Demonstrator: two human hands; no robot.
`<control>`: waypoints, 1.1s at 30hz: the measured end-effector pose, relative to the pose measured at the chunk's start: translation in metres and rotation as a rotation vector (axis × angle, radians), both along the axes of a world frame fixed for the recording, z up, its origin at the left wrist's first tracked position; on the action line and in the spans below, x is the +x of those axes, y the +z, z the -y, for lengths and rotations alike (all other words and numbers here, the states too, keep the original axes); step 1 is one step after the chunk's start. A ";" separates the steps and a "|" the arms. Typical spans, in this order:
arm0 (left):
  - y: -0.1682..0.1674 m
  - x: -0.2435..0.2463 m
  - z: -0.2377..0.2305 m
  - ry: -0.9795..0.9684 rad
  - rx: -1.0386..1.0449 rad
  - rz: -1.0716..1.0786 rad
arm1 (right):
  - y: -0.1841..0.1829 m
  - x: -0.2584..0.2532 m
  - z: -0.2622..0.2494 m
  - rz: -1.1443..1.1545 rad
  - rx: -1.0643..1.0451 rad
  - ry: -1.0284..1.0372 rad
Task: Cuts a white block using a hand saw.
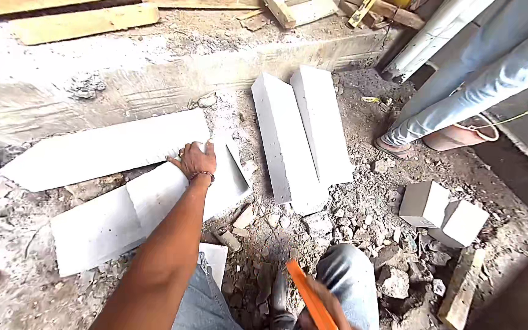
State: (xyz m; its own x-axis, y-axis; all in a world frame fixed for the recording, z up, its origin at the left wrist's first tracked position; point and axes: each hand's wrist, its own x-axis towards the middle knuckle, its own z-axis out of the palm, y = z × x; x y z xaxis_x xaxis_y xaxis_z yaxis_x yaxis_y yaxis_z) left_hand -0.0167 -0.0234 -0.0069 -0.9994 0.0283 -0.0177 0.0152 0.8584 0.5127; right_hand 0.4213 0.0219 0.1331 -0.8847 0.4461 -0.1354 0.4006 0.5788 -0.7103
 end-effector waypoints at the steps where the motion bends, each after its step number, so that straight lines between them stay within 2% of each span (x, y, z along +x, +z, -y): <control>1: -0.001 0.001 0.003 -0.010 0.005 0.003 | -0.008 -0.033 -0.005 -0.002 0.062 -0.003; 2: -0.004 0.004 0.006 -0.015 -0.001 0.011 | -0.020 -0.073 -0.011 0.002 0.107 0.009; 4: -0.006 0.004 0.007 -0.015 -0.003 0.015 | -0.025 -0.142 -0.020 0.079 0.067 0.029; 6: 0.003 -0.009 0.003 0.010 0.008 0.011 | -0.026 -0.161 -0.026 0.079 0.055 0.030; 9: -0.002 0.004 0.002 0.052 -0.022 0.055 | -0.028 -0.076 -0.006 0.028 0.108 -0.002; 11: -0.001 0.001 0.003 0.064 -0.023 0.040 | -0.004 -0.023 0.007 0.012 0.085 -0.033; 13: -0.003 0.001 0.003 0.056 -0.002 0.027 | 0.015 -0.005 0.009 0.035 0.023 -0.045; 14: -0.003 0.000 0.004 0.049 0.010 0.021 | 0.014 -0.021 0.004 0.028 0.037 -0.037; 16: -0.005 -0.003 0.006 0.036 0.011 0.023 | -0.008 -0.084 -0.009 0.011 0.128 -0.014; 18: -0.006 0.003 0.008 0.029 0.019 0.035 | -0.021 -0.145 -0.022 0.074 0.098 -0.010; 20: 0.001 -0.007 0.006 0.031 0.029 0.020 | -0.020 -0.162 -0.028 0.089 0.075 0.003; 22: -0.002 -0.003 0.006 0.037 0.000 0.039 | -0.017 -0.107 -0.019 0.072 0.078 -0.003; 24: -0.003 -0.003 0.007 0.054 -0.010 0.042 | 0.005 -0.040 -0.005 0.028 0.073 -0.021; 26: -0.002 -0.003 0.005 0.053 -0.006 0.044 | 0.029 -0.005 0.004 0.047 0.013 -0.046; 28: 0.001 -0.006 0.005 0.055 0.013 0.040 | 0.018 -0.033 -0.003 0.033 0.059 -0.043; 30: -0.001 -0.001 0.008 0.047 0.026 0.055 | -0.017 -0.101 -0.017 0.025 0.109 -0.025; 32: 0.000 -0.005 0.007 0.047 0.038 0.071 | -0.022 -0.155 -0.029 0.086 0.039 -0.003; 33: 0.001 -0.011 0.005 0.061 0.037 0.078 | -0.019 -0.162 -0.034 0.090 0.017 0.021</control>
State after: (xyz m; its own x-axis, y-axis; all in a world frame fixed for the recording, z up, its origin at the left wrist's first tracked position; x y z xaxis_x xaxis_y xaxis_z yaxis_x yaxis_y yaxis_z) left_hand -0.0282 -0.0282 -0.0057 -0.9949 -0.0306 -0.0958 -0.0779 0.8370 0.5416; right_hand 0.2594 0.0562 0.1137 -0.8785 0.4307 -0.2068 0.4498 0.5995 -0.6620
